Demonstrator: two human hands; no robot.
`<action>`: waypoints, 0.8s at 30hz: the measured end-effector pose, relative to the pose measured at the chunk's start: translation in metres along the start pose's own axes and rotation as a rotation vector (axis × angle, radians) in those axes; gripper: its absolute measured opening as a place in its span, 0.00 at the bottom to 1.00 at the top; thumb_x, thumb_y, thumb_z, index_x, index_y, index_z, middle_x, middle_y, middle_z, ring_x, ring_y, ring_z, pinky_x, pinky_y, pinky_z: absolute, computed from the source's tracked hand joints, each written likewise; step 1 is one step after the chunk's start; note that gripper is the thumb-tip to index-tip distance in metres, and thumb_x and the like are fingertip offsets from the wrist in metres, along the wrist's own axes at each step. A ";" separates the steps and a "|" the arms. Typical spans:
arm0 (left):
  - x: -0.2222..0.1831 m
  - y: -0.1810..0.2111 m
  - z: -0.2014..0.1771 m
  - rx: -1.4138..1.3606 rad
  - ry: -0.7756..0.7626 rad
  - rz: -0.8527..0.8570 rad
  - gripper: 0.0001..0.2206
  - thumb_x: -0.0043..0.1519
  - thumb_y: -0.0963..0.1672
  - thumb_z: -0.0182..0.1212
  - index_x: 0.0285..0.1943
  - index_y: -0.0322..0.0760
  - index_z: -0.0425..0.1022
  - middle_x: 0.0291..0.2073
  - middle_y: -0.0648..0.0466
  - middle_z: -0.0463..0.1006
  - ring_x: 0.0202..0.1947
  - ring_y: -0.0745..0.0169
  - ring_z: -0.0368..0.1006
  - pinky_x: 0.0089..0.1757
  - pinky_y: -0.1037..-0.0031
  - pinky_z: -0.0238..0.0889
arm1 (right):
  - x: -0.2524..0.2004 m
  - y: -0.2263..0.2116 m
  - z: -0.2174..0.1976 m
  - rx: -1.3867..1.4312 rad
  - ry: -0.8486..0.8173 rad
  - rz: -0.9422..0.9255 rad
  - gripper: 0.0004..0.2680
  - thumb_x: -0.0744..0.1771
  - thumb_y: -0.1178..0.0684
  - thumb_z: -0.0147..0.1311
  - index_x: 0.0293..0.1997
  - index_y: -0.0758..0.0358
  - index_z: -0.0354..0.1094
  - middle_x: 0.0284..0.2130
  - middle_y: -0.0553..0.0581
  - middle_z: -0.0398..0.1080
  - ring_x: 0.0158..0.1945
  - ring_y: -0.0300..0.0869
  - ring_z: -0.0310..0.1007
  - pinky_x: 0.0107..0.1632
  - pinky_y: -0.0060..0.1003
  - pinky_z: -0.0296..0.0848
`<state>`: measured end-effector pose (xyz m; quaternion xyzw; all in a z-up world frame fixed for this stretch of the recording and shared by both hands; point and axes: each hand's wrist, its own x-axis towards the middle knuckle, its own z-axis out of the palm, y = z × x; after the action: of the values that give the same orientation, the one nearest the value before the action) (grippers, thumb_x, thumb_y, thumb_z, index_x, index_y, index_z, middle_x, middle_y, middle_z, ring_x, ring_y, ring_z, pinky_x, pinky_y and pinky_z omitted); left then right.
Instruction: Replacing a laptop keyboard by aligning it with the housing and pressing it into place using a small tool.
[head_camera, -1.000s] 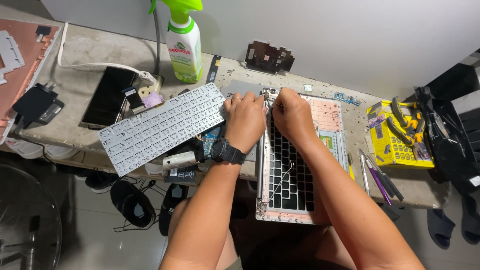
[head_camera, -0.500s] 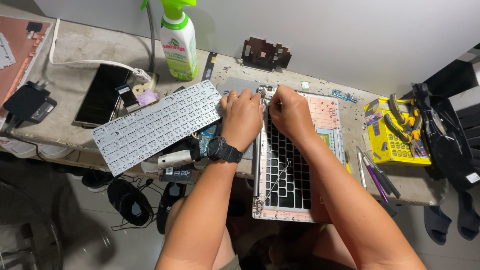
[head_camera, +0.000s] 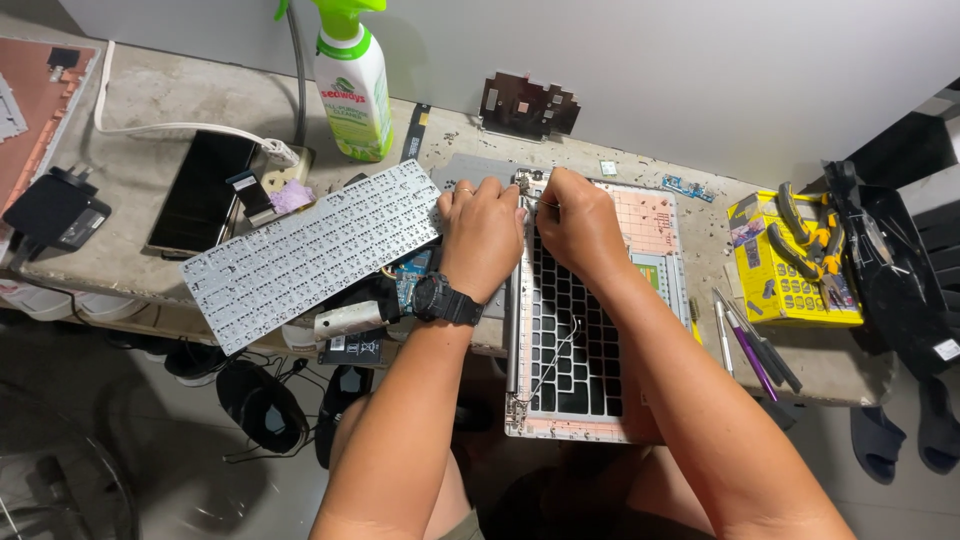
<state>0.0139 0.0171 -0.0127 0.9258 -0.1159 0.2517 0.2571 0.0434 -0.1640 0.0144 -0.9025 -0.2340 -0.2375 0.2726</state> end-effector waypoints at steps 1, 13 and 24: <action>0.000 0.000 -0.001 0.001 0.000 0.000 0.14 0.72 0.47 0.63 0.62 0.39 0.87 0.44 0.53 0.79 0.50 0.45 0.73 0.54 0.50 0.58 | 0.001 0.001 0.001 0.001 0.000 0.000 0.10 0.66 0.68 0.60 0.33 0.56 0.66 0.24 0.55 0.69 0.33 0.57 0.79 0.38 0.46 0.78; 0.001 -0.001 0.002 0.022 0.007 0.012 0.15 0.73 0.47 0.62 0.63 0.40 0.87 0.45 0.54 0.79 0.51 0.47 0.74 0.55 0.50 0.57 | 0.001 0.004 0.002 -0.020 0.019 0.004 0.09 0.65 0.67 0.59 0.33 0.55 0.65 0.24 0.54 0.67 0.33 0.57 0.78 0.37 0.46 0.77; 0.000 0.000 0.001 0.022 0.022 0.021 0.15 0.73 0.47 0.62 0.63 0.39 0.87 0.44 0.52 0.79 0.51 0.44 0.74 0.55 0.48 0.58 | 0.002 0.002 0.001 0.028 0.009 0.062 0.10 0.65 0.68 0.60 0.32 0.56 0.66 0.23 0.53 0.68 0.31 0.54 0.78 0.36 0.41 0.76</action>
<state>0.0139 0.0169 -0.0132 0.9244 -0.1199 0.2660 0.2455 0.0464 -0.1643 0.0139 -0.9044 -0.2082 -0.2297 0.2933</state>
